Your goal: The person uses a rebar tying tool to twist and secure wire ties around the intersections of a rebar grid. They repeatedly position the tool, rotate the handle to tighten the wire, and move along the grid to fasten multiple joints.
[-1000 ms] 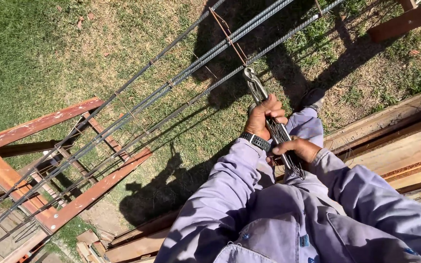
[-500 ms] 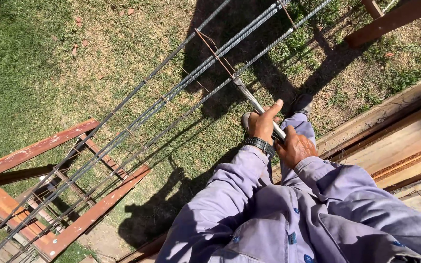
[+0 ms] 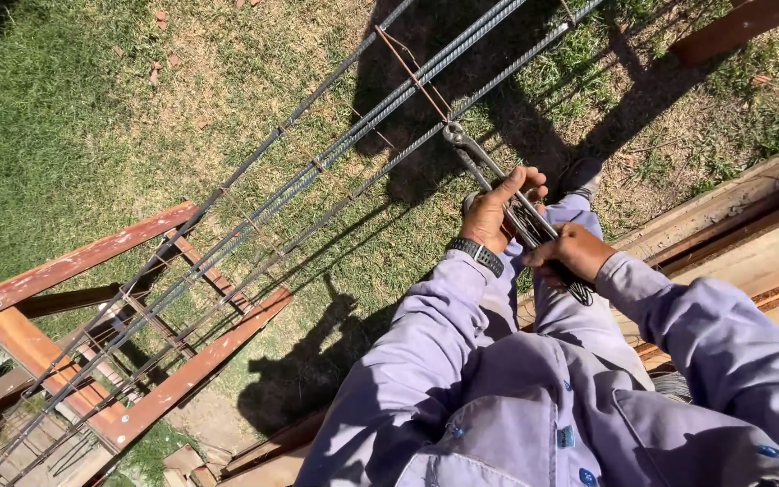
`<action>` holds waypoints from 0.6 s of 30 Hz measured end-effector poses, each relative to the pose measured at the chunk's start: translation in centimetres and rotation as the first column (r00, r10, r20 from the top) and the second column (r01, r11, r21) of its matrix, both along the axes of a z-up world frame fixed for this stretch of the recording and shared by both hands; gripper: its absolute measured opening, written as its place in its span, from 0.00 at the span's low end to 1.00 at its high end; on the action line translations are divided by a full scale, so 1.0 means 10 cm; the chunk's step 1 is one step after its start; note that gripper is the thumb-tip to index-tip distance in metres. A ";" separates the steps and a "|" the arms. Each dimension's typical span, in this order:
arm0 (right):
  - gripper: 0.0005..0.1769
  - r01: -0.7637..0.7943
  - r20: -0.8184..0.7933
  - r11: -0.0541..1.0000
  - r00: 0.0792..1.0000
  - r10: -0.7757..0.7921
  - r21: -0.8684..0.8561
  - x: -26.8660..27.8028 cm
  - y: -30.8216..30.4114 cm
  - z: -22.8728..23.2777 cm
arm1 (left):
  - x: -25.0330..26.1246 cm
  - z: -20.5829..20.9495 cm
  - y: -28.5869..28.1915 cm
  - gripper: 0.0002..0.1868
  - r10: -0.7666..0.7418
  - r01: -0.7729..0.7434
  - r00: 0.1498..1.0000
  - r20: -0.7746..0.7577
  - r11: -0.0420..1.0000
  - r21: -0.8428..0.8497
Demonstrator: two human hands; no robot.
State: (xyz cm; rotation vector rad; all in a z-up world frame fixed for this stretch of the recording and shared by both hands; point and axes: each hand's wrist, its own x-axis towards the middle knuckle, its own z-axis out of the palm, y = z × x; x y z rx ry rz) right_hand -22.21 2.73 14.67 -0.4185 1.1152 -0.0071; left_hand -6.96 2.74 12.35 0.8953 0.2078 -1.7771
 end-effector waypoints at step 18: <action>0.10 -0.097 0.013 0.995 0.995 0.097 -0.033 -0.04 -0.12 0.09 | -0.10 -0.12 -0.03 0.20 0.159 -0.170 0.952 -0.263 0.985 -0.018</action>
